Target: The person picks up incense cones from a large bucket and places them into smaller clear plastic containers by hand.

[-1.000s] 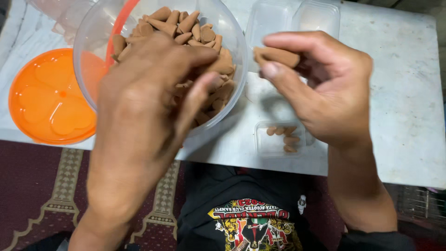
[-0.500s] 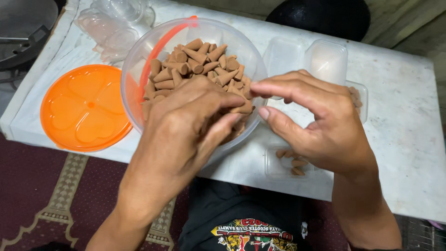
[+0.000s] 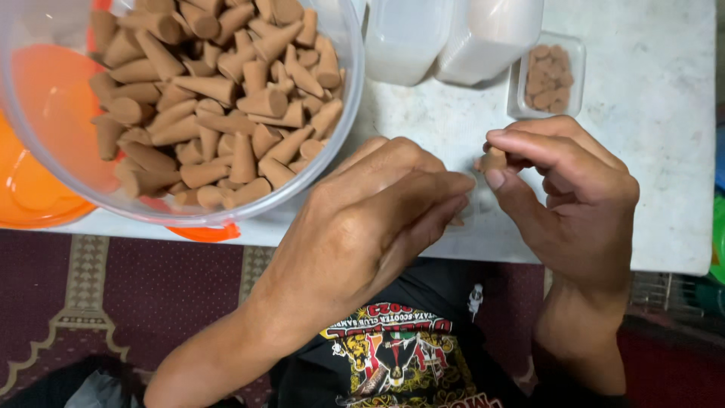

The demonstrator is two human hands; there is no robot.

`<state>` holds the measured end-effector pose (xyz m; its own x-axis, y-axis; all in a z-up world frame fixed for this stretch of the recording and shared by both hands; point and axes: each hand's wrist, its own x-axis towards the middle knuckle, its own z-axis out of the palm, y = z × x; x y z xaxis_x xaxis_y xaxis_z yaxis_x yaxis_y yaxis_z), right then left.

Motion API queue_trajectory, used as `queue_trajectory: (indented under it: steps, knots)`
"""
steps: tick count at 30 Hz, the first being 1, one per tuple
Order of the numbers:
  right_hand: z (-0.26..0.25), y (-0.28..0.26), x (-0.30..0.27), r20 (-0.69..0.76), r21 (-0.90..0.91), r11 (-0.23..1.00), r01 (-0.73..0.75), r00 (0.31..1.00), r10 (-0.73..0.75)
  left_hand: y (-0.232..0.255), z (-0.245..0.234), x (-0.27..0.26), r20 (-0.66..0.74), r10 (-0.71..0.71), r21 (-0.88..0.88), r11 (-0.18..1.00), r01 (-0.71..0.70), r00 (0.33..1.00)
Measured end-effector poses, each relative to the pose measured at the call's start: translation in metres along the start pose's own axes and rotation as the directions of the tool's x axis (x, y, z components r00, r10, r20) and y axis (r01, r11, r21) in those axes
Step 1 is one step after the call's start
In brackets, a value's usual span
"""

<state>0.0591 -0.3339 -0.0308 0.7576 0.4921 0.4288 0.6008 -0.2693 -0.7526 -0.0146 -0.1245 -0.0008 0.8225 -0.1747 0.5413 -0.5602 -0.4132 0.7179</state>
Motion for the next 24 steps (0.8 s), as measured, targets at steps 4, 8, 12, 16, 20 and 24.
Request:
queue_trajectory:
  steps: [4,8,12,16,20,24]
  knots:
    - [0.000,0.027,-0.025,0.018,0.069,0.987,-0.143,0.990,0.142,-0.035,0.026,-0.025,0.049,-0.148,-0.046,0.988,0.150,0.988]
    - [0.011,0.045,-0.038,0.061,-0.131,0.986,-0.103,0.992,0.112,-0.076,0.053,-0.048,-0.057,-0.367,-0.100,0.928,0.360,0.929]
    - [0.027,0.049,-0.036,0.174,-0.320,0.946,0.050,0.985,0.007,-0.101,0.071,-0.059,-0.141,-0.393,-0.139,0.916,0.375,0.908]
    - [0.044,0.048,-0.032,0.195,-0.500,0.850,0.170,0.977,-0.080,-0.110,0.077,-0.066,-0.120,-0.418,-0.163,0.903,0.397,0.901]
    - [0.054,0.050,-0.030,0.225,-0.634,0.722,0.278,0.959,-0.171,-0.110,0.079,-0.069,-0.141,-0.360,-0.128,0.930,0.344,0.922]
    - [0.062,0.053,-0.027,0.253,-0.712,0.631,0.308,0.951,-0.178,-0.111,0.079,-0.068,-0.139,-0.344,-0.095,0.938,0.333,0.929]
